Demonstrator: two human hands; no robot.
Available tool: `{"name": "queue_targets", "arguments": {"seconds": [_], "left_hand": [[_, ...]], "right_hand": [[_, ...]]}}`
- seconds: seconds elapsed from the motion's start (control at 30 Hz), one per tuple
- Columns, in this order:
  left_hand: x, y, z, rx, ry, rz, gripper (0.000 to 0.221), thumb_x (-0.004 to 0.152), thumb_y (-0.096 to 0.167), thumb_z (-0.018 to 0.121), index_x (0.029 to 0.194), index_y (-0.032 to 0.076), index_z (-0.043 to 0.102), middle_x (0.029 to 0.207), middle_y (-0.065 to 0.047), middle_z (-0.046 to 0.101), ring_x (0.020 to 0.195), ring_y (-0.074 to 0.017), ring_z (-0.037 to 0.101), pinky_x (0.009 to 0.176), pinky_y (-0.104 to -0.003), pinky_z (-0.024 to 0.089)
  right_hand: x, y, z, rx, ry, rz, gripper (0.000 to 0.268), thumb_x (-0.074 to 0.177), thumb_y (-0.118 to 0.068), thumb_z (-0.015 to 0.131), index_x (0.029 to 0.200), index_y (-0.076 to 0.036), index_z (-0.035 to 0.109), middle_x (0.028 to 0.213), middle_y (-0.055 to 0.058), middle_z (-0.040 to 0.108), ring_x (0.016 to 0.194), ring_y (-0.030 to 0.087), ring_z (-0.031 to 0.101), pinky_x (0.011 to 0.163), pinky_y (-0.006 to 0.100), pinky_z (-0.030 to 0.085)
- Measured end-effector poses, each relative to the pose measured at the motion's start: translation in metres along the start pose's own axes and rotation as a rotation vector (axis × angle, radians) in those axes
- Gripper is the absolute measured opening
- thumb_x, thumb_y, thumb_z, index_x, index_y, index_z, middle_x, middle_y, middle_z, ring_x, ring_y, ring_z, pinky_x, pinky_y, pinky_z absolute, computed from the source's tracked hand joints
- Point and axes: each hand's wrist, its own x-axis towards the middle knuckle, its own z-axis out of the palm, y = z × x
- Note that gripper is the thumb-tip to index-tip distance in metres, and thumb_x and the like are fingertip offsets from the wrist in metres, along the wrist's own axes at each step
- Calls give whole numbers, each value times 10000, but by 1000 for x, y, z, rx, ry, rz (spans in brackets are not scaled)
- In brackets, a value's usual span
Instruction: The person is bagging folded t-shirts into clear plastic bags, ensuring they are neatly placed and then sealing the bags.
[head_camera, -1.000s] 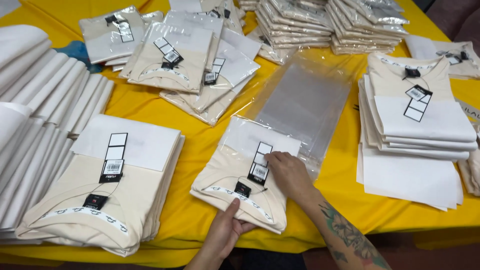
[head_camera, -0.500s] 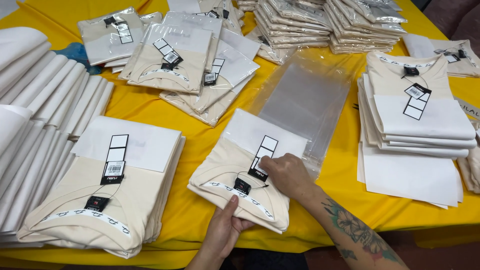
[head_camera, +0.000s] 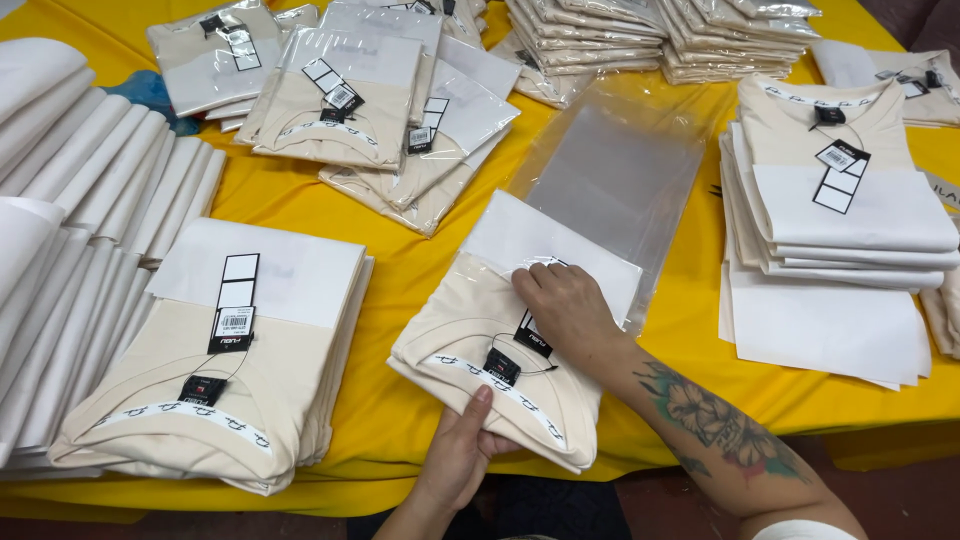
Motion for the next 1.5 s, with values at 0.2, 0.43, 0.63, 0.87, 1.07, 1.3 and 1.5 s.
{"name": "queue_targets", "arguments": {"seconds": [0.2,0.43,0.63,0.87,1.07,1.3,1.5], "left_hand": [[-7,7,1,-25,58,54,642,945,214,533,1559,112,378,1441,-176,626,1183,-349,665,827,-595,626],[-7,6,-9,-34,57,85,683,927,271,586,1569,169,374,1413,-121,634,1167,-280,659,765,-464,638],[-10,2,-12,-13,72,31,701,907,258,596,1564,149,377,1433,-128,623,1214,-304,643,826,-547,627],[2,-7,-26,-32,94,64,548,939,89,612,1478,72,515,1314,-159,671,1160,-284,652,926,-418,585],[16,3,-15,3,113,35,541,929,191,590,1454,72,545,1284,-142,683,1146,-253,656,905,-373,571],[17,28,25,42,233,-97,651,865,356,572,1468,113,554,1317,-104,689,1176,-220,655,962,-309,527],[9,48,63,68,342,-209,755,810,498,554,1480,149,561,1345,-71,694,1200,-191,653,1012,-255,489]], "right_hand": [[0,-15,-2,210,66,-167,207,866,91,624,1030,-27,579,572,31,529,472,216,497,515,386,491],[-4,-33,-22,344,45,-105,235,1010,-128,658,824,-108,518,502,20,485,395,212,471,411,379,435],[-9,-35,-21,233,-19,-21,422,1022,-291,721,682,-123,535,469,-23,487,380,201,482,471,382,479],[-16,-84,-49,592,-111,-159,110,959,4,699,877,-69,707,483,-16,545,398,143,579,413,314,530],[-33,-112,-54,640,-62,-256,160,805,68,612,882,-63,561,657,89,564,541,314,532,524,448,428],[-49,-138,-62,838,-94,-309,181,851,128,516,978,13,575,680,120,546,597,310,548,667,472,493],[-24,-123,-68,727,71,-148,165,943,68,506,830,-31,575,701,130,531,639,315,545,620,456,455]]}}
